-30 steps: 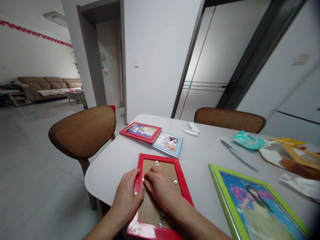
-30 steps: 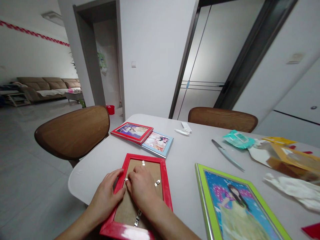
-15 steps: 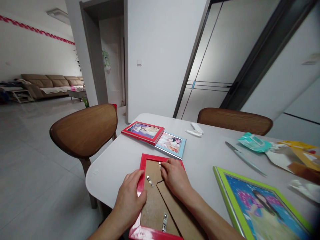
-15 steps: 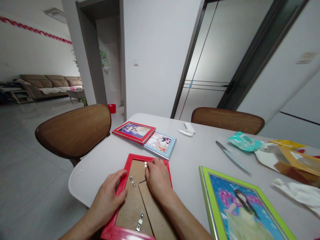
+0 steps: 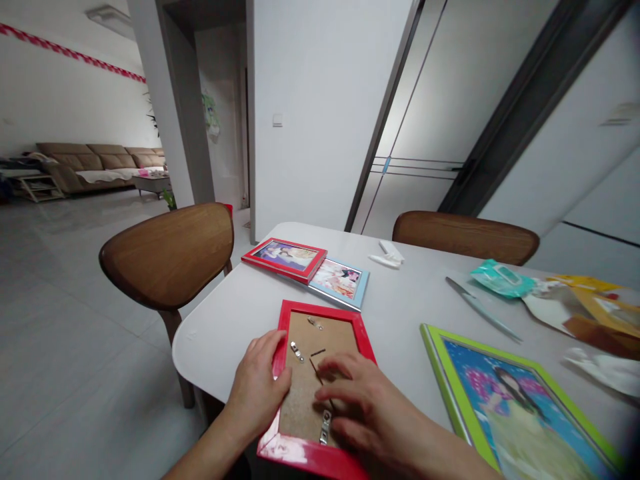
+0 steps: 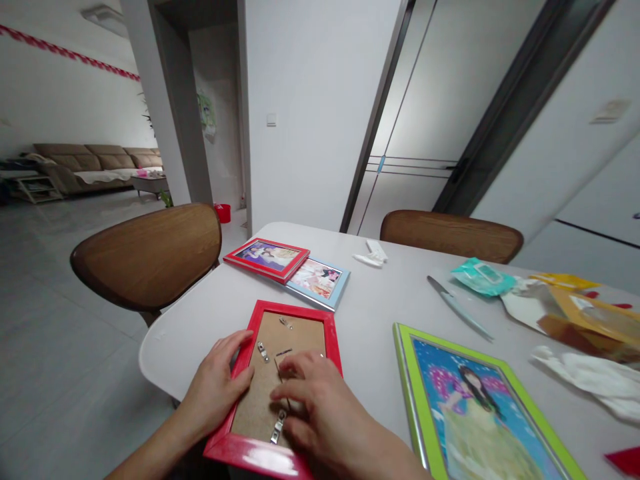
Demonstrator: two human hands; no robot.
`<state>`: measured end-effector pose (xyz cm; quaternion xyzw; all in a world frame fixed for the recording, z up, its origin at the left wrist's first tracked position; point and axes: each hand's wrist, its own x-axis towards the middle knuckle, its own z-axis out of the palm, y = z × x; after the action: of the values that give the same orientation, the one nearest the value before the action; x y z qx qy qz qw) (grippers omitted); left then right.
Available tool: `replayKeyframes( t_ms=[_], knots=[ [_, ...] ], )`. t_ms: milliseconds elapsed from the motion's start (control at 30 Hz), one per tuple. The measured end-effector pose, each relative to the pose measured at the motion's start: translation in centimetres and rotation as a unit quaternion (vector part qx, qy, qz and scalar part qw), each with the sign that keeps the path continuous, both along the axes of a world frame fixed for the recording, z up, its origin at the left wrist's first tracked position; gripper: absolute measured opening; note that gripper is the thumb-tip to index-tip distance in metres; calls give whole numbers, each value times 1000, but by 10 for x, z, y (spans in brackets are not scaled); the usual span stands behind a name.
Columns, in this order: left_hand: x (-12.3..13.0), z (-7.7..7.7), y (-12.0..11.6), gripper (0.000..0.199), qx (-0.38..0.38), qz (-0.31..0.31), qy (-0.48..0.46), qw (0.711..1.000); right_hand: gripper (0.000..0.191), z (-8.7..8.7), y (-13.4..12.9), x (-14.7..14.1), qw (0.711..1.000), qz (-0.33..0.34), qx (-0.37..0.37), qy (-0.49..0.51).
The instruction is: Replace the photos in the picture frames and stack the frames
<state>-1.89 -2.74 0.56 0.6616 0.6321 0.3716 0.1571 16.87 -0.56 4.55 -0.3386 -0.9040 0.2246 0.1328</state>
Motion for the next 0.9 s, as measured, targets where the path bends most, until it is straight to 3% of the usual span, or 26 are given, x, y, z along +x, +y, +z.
replayKeyframes(
  t_ms=[67,233,400,567,700,800,900],
  knots=[
    [0,-1,0,44,2,3,2,1000,23,-2,-12,0,1000,13,-27,-9],
    [0,2,-1,41,6,0,6,1000,9,-12,-16,-9,998,-47,-32,23],
    [2,5,-2,39,14,1,7,1000,35,-13,-10,-6,985,-165,-23,40],
    [5,3,1,35,-2,7,22,1000,26,-14,-4,-6,979,-204,-1,26],
    [6,3,1,35,-7,6,17,1000,31,-9,-1,-5,971,-232,0,51],
    [11,10,-1,30,15,-2,-37,999,32,2,-4,-7,970,-234,8,68],
    [16,23,-2,24,-12,-34,-208,978,27,17,-8,-10,971,-211,23,109]
  ],
)
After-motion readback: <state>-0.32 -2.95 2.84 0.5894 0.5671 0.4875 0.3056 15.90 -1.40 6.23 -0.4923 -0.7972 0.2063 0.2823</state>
